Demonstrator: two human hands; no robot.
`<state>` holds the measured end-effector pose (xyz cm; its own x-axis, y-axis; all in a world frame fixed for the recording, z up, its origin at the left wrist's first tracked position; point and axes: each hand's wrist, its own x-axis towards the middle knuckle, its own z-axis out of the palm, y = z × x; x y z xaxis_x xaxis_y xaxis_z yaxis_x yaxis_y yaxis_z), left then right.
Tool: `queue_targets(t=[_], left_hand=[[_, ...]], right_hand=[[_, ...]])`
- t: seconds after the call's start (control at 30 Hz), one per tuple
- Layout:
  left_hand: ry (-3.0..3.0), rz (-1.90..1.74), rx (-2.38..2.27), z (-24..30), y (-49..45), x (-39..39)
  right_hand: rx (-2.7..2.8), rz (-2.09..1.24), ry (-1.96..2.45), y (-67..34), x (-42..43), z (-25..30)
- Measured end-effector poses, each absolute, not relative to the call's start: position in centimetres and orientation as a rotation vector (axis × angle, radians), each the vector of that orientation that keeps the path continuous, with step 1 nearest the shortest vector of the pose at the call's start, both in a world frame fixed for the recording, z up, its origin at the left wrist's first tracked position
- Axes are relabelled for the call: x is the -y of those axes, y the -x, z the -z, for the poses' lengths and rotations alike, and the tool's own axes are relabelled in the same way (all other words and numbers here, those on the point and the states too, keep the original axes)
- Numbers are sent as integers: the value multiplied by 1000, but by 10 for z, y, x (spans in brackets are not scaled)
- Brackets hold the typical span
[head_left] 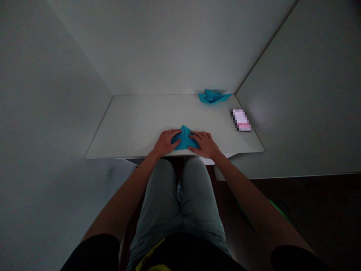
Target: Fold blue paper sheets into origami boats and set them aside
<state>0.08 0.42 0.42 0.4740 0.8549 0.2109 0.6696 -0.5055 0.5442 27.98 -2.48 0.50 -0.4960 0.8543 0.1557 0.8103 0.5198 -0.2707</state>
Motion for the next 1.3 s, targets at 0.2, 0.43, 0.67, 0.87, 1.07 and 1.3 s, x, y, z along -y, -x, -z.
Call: queue_targets(t=[0.2, 0.43, 0.67, 0.87, 1.07, 1.3], left_hand=[[-2690, -373, -1171, 0, -11, 15], [-2676, -437, -1153, 2, -8, 16], [-2519, -701, -985, 9, 23, 15], [-2458, -770, -1018, 10, 27, 16], [-2392, -805, -1042, 5, 21, 18], [-2236, -834, -1118, -2, 23, 21]], right_hand=[[2506, -215, 1322, -280, 24, -4], [2540, -219, 1212, -283, 22, 2], [2504, -289, 1127, -288, 22, 4], [2475, -328, 1093, -289, 21, 3], [2415, -403, 1032, -293, 18, 2], [2231, -584, 1101, -295, 12, 2]])
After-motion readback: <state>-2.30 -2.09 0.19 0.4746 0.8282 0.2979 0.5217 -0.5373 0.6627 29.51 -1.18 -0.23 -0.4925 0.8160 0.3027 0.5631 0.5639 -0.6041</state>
